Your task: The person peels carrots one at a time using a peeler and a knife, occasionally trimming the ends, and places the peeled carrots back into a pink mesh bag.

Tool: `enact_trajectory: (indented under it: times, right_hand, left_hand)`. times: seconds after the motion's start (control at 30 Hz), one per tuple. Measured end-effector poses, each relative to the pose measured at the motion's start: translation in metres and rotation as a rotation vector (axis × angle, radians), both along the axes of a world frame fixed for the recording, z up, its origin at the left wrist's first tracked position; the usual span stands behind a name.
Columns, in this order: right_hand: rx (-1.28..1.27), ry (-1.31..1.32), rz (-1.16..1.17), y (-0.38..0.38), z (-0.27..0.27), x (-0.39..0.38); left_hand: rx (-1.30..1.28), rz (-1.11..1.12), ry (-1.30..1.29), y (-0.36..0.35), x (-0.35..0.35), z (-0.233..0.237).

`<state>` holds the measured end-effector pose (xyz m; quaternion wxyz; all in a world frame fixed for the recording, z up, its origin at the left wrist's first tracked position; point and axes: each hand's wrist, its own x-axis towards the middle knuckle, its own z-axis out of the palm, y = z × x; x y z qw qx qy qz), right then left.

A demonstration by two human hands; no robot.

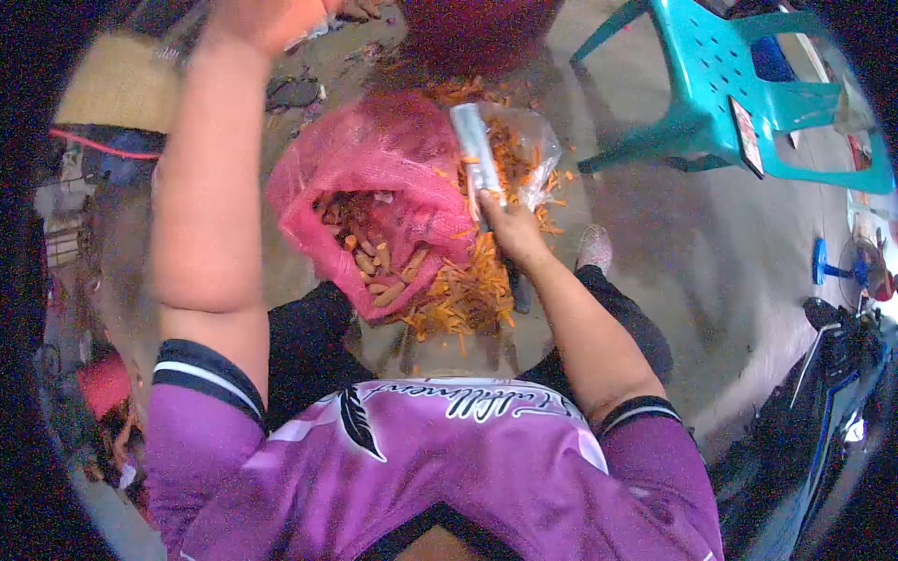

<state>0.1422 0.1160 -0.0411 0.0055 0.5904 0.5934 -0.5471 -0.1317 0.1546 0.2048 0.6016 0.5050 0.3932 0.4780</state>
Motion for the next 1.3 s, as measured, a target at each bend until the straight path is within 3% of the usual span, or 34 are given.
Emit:
enact_trajectory:
  times: [0.07,0.1,0.13,0.2,0.23,0.3,0.43,0.47,0.5,0.53,0.6,0.63,0.67,0.7,0.73,0.83,0.87,0.97,1.0,1.1,1.2,1.3]
  right_hand:
    - [0.194,-0.147,0.022,0.009,-0.053,0.016]
    - [0.153,-0.159,-0.033,0.013,-0.083,0.025]
    - [0.152,-0.275,0.012,0.019,-0.090,0.030]
    - [0.171,-0.458,0.091,0.025,-0.092,0.030]
    - [0.192,-0.521,0.127,0.030,-0.089,0.026]
    - [0.231,-0.595,0.198,0.042,-0.098,0.010]
    - [0.363,-0.651,0.321,0.054,-0.155,-0.004]
    - [0.354,-0.629,0.340,0.052,-0.170,-0.007]
    - [0.350,-0.607,0.355,0.053,-0.180,-0.012]
    - [0.490,-0.701,0.701,0.047,-0.147,-0.031]
    - [0.578,-0.586,0.705,0.044,-0.164,-0.043]
    - [0.626,-0.522,0.702,0.043,-0.173,-0.052]
    - [0.514,-0.528,0.657,0.039,-0.186,-0.059]
    - [0.404,-0.533,0.610,0.034,-0.201,-0.064]
    - [0.294,-0.538,0.562,0.031,-0.201,-0.074]
    - [0.228,-0.562,0.760,0.030,-0.160,-0.091]
    - [0.541,-0.542,0.808,0.025,-0.247,-0.065]
    - [0.425,-0.505,0.821,0.033,-0.214,-0.067]
    - [0.394,-0.415,0.612,0.033,-0.209,-0.064]
    - [0.249,-0.470,0.296,0.038,-0.194,-0.060]
    - [0.329,-0.333,0.226,0.038,-0.174,-0.051]
    - [0.293,-0.209,0.139,0.047,-0.165,-0.040]
  left_hand:
    - [-0.257,-0.163,0.129,-0.028,0.002,-0.063]
    - [-0.391,-0.251,0.186,-0.040,0.003,-0.098]
    - [-0.533,-0.334,0.388,-0.054,-0.001,-0.136]
    - [-0.980,-0.506,0.541,-0.086,-0.015,-0.245]
    - [-1.104,-0.516,0.806,-0.101,-0.009,-0.260]
    - [-1.188,-0.456,0.975,-0.137,-0.011,-0.320]
    - [-1.290,-0.176,0.940,-0.201,-0.002,-0.421]
    - [-1.232,-0.190,0.989,-0.212,0.001,-0.448]
    - [-1.001,-0.316,1.193,-0.225,0.002,-0.498]
    - [-1.015,-0.282,1.241,-0.212,0.002,-0.487]
    - [-1.059,-0.219,1.333,-0.175,0.007,-0.419]
    - [-1.068,-0.013,1.312,-0.159,0.004,-0.408]
    - [-1.069,0.192,1.284,-0.144,-0.004,-0.408]
    - [-1.080,0.242,1.310,-0.137,-0.015,-0.433]
    - [-0.916,0.277,1.282,-0.124,-0.019,-0.409]
    - [-0.649,0.364,1.262,-0.098,-0.030,-0.422]
    - [-0.609,0.390,1.259,-0.094,-0.028,-0.430]
    - [-0.549,0.442,1.277,-0.087,-0.022,-0.442]
    - [-0.536,0.464,1.282,-0.083,-0.023,-0.442]
    - [-0.490,0.536,1.264,-0.074,-0.033,-0.444]
    - [-0.381,0.661,1.220,-0.088,-0.029,-0.451]
    - [-0.432,0.608,1.204,-0.115,-0.016,-0.444]
